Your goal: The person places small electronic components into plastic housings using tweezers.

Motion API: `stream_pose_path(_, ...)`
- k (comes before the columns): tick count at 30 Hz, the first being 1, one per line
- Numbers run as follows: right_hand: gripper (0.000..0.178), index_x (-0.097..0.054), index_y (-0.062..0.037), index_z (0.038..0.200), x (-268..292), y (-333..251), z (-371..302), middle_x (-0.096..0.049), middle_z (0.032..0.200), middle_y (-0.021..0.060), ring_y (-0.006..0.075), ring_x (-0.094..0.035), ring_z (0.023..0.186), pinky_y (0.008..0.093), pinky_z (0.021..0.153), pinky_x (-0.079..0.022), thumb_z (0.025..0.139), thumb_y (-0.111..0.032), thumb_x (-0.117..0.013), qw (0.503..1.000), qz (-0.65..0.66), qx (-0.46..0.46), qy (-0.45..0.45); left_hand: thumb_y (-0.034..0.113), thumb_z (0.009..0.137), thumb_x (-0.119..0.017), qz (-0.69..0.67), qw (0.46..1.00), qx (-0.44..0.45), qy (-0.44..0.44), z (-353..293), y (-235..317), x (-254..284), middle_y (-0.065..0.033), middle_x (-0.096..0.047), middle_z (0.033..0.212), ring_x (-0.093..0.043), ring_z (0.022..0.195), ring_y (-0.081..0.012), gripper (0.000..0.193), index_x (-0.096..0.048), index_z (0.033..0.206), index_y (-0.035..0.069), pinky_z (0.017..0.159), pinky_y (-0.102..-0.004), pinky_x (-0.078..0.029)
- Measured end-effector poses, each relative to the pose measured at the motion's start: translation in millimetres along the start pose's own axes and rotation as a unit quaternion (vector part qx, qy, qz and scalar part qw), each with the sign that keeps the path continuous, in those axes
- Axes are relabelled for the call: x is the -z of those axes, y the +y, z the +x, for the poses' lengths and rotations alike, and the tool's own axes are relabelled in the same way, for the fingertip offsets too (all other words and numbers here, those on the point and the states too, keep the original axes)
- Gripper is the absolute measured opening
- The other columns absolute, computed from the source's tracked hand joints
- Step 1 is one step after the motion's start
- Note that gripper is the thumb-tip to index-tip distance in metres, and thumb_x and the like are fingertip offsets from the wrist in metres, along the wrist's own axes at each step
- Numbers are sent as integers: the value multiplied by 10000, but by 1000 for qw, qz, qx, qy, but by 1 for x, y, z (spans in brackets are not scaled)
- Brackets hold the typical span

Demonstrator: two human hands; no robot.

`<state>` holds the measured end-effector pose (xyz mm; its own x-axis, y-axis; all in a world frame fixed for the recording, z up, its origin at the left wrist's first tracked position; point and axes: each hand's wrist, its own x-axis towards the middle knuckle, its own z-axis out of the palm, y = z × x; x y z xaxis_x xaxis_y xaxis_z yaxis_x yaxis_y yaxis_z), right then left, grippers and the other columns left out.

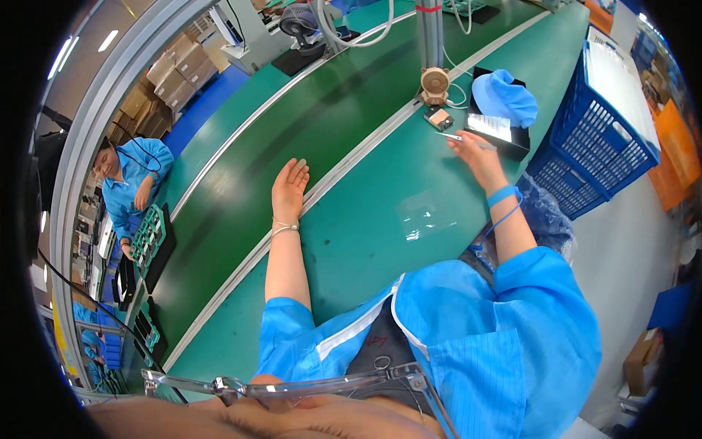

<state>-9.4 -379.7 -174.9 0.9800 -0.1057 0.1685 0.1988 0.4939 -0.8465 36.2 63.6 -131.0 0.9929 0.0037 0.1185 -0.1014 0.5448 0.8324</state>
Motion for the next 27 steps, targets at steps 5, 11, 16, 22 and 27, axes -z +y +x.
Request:
stream_pose_path(5,399,-498,65,1265,0,-1,0,-610,1186,189,225,-613,1067,292,904,-498,969,-194,-569,1000,-3,0,-4,213,970,-520,-65,998,20,10,1,1,5,-173,-619,1166,-582,1065,-275,335,-549,1210,-19,921,-363,-474)
stream_pose_path(11,401,-505,71,1260,-2,-7,-5,-619,1165,184,231,-619,1059,305,917,-495,964,-191,-574,1000,-4,15,3,220,964,-539,-59,998,34,-6,9,-9,4,-182,-608,1190,-580,1079,-287,360,-537,1231,-21,950,-380,-466)
stream_pose_path(16,322,-573,36,1179,-1,7,6,-653,1086,138,236,-639,1012,337,879,-510,931,-166,-610,999,10,25,-18,220,957,-550,-53,998,23,-31,17,-8,31,-196,-589,1235,-568,1132,-292,389,-530,1257,-27,1004,-392,-447)
stream_pose_path(22,334,-559,38,1192,-3,2,-1,-655,1085,144,208,-636,1002,297,860,-514,945,-183,-602,999,30,28,-22,211,954,-566,-30,999,22,-31,18,-7,22,-167,-625,1162,-599,1026,-248,354,-561,1222,-21,927,-351,-476)
stream_pose_path(27,338,-548,60,1209,-8,1,-2,-644,1121,161,229,-642,1021,310,887,-522,954,-158,-585,999,25,26,-19,238,961,-563,10,1000,7,-14,13,-5,16,-160,-630,1118,-596,994,-237,365,-556,1216,-23,896,-337,-473)
